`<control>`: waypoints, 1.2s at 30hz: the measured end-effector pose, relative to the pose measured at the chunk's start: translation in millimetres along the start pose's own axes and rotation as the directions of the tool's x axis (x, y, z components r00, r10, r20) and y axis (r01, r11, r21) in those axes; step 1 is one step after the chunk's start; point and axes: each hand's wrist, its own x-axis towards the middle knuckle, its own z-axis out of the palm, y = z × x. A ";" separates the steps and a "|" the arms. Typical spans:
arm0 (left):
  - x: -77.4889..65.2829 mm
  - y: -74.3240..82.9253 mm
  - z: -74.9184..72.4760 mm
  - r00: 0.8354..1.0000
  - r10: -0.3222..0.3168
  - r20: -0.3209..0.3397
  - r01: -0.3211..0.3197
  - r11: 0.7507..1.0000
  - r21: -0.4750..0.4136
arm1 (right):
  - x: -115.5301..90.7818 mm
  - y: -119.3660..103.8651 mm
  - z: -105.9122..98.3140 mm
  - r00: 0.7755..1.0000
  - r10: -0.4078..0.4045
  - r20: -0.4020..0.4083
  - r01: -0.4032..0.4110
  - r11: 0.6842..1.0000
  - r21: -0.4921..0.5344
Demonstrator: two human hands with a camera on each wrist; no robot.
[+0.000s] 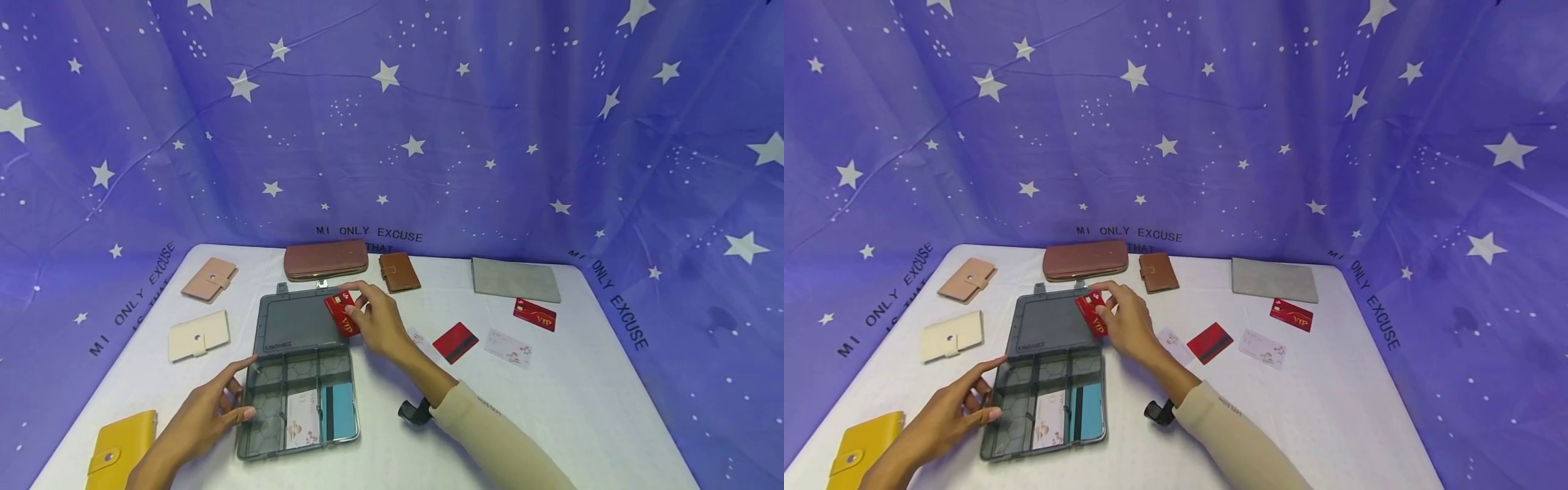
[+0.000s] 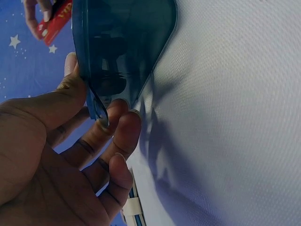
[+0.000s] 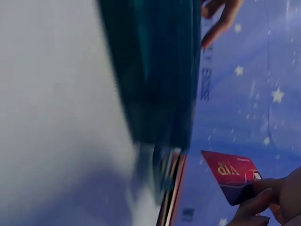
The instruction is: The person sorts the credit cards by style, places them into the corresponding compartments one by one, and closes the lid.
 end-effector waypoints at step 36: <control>0.8 2.0 0.1 0.998 -0.050 0.025 0.050 0.999 -0.002 | -71.0 -59.2 99.3 0.940 -0.084 0.331 0.200 0.921 -0.335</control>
